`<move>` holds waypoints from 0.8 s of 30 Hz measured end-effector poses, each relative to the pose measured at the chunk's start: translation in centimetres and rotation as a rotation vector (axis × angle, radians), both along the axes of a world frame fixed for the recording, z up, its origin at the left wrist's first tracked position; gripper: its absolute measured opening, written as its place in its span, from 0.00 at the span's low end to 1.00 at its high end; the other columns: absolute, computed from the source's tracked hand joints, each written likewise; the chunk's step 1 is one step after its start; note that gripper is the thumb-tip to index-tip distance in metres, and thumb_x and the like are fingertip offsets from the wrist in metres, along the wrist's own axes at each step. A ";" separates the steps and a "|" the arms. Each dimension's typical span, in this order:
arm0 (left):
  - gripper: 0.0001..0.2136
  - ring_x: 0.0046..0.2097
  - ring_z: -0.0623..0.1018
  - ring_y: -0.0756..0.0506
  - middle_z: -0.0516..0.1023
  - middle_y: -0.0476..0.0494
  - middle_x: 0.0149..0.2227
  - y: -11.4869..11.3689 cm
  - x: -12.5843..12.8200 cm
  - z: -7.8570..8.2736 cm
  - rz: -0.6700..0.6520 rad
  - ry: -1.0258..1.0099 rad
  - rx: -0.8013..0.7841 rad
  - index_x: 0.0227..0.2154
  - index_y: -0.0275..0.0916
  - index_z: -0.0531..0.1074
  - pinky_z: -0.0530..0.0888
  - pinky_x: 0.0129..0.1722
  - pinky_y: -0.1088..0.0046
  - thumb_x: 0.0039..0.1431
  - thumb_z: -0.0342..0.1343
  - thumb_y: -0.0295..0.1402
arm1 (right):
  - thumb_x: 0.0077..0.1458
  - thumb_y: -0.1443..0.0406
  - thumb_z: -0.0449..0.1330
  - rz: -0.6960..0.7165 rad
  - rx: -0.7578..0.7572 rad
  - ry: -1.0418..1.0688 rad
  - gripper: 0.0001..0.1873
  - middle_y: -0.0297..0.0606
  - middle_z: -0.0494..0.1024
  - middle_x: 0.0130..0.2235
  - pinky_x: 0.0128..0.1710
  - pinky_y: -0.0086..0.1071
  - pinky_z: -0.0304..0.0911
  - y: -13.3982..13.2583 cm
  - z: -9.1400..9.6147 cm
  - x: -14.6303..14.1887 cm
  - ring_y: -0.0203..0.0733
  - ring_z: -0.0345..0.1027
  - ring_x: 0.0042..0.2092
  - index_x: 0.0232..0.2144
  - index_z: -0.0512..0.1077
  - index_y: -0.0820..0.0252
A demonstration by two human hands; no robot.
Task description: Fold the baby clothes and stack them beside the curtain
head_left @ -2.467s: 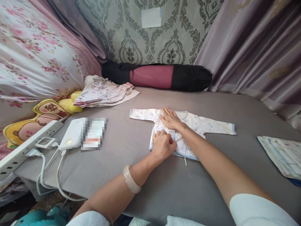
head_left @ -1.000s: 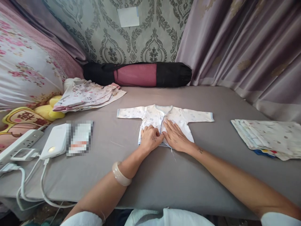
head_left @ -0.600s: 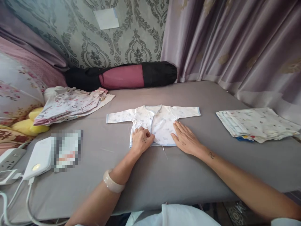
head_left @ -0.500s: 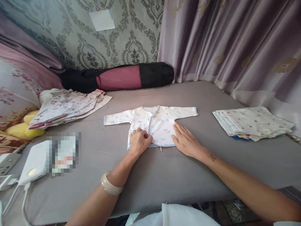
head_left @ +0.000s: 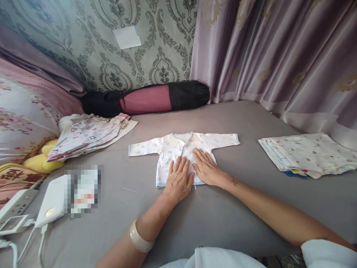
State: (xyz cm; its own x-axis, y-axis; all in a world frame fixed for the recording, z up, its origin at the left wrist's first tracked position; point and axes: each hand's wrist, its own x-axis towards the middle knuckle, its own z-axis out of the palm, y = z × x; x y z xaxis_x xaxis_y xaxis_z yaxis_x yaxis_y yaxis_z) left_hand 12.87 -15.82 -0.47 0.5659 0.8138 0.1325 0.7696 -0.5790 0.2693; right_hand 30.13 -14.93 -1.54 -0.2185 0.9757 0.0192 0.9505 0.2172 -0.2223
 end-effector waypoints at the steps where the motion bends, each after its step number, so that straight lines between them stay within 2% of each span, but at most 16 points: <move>1: 0.24 0.70 0.53 0.36 0.59 0.36 0.67 0.0 0.0 -0.3 0.018 0.035 -0.003 0.63 0.35 0.59 0.53 0.66 0.49 0.68 0.42 0.39 | 0.65 0.61 0.38 -0.009 -0.009 -0.018 0.32 0.53 0.49 0.70 0.68 0.49 0.40 0.4 -0.1 -0.2 0.51 0.38 0.70 0.66 0.53 0.74; 8: 0.26 0.70 0.52 0.35 0.55 0.36 0.68 0.0 -0.1 -1.4 0.031 0.143 0.073 0.65 0.32 0.57 0.56 0.66 0.48 0.69 0.38 0.40 | 0.66 0.59 0.36 -0.053 -0.019 -0.047 0.34 0.51 0.47 0.70 0.69 0.48 0.37 5.0 0.1 -0.2 0.49 0.37 0.71 0.67 0.51 0.74; 18: 0.26 0.69 0.52 0.34 0.55 0.36 0.68 0.0 -0.1 -0.9 0.027 0.148 0.043 0.65 0.30 0.57 0.57 0.65 0.47 0.68 0.41 0.38 | 0.66 0.60 0.40 -0.053 0.034 -0.020 0.33 0.52 0.49 0.70 0.68 0.46 0.37 11.1 -0.9 0.6 0.51 0.39 0.70 0.66 0.53 0.76; 20: 0.26 0.69 0.54 0.34 0.57 0.35 0.68 0.1 -0.1 -0.7 0.033 0.124 0.028 0.64 0.31 0.58 0.58 0.65 0.47 0.67 0.43 0.38 | 0.66 0.60 0.42 -0.033 0.026 0.038 0.31 0.51 0.53 0.69 0.68 0.43 0.40 12.2 -0.8 1.3 0.50 0.43 0.70 0.65 0.56 0.73; 22: 0.25 0.68 0.57 0.34 0.60 0.35 0.66 0.2 -0.1 -0.5 0.039 0.080 0.025 0.62 0.32 0.61 0.59 0.64 0.47 0.66 0.45 0.40 | 0.66 0.62 0.43 -0.042 0.016 0.149 0.27 0.48 0.62 0.65 0.65 0.37 0.48 13.4 -0.4 2.4 0.44 0.53 0.66 0.63 0.61 0.67; 24: 0.23 0.67 0.60 0.34 0.64 0.36 0.64 0.4 -0.2 -0.4 0.045 0.026 0.048 0.59 0.34 0.65 0.60 0.64 0.47 0.67 0.45 0.41 | 0.67 0.64 0.41 -0.155 0.037 0.262 0.25 0.45 0.70 0.61 0.60 0.32 0.55 14.6 0.3 3.5 0.40 0.63 0.61 0.61 0.64 0.64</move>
